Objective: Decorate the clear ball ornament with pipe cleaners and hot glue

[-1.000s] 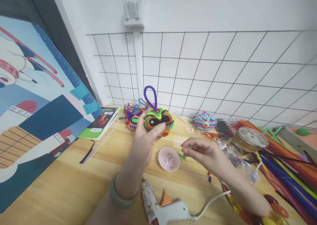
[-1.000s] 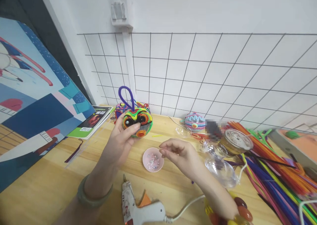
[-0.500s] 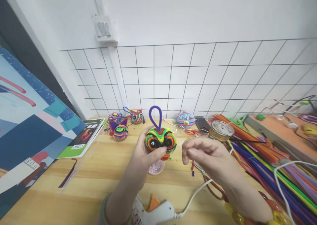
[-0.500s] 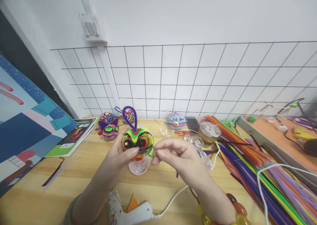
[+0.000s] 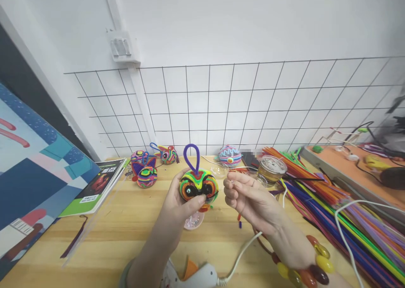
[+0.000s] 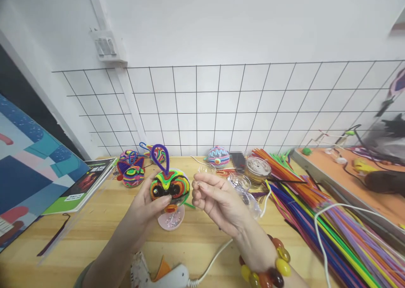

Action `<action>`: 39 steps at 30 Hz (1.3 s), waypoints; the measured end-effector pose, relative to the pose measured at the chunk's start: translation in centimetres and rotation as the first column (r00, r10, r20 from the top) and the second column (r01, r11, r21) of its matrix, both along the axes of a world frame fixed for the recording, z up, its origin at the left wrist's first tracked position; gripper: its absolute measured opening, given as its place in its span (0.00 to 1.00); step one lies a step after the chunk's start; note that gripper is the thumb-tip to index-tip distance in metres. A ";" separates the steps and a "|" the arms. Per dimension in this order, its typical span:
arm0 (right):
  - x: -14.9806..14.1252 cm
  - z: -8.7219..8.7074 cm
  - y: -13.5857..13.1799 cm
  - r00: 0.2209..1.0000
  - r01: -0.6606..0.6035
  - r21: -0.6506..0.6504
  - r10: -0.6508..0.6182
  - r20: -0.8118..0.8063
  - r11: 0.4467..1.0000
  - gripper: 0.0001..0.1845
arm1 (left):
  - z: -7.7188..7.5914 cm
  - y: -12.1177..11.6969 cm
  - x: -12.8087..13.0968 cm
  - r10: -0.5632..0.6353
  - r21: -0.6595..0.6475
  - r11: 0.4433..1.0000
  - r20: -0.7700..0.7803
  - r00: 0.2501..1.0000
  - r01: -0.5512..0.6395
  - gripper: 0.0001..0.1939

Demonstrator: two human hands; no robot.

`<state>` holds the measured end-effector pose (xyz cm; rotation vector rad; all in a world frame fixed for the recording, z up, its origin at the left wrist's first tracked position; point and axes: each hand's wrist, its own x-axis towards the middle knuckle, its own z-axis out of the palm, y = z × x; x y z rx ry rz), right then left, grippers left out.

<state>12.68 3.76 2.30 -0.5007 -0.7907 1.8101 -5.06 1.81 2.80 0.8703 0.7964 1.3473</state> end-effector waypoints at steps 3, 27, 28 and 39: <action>-0.2 0.0 0.1 1.000 -0.015 0.042 0.015 -0.006 0.999 0.08 | -0.1 0.0 0.1 0.010 0.006 1.000 -0.004 1.000 -0.010 0.39; -0.8 -0.9 -1.0 0.736 0.113 0.668 -0.513 0.441 0.736 0.04 | -0.9 0.1 0.1 -0.052 0.068 0.996 -0.039 0.998 0.055 0.36; -0.8 -1.0 -1.0 0.743 0.111 0.664 -0.505 0.439 0.740 0.04 | -1.0 0.1 0.1 -0.067 0.074 0.995 -0.044 0.997 0.070 0.36; -0.6 -0.8 -1.0 0.733 0.047 0.658 -0.473 0.489 0.752 0.06 | -1.0 0.1 -0.1 -0.106 0.100 0.988 -0.113 0.988 0.118 0.36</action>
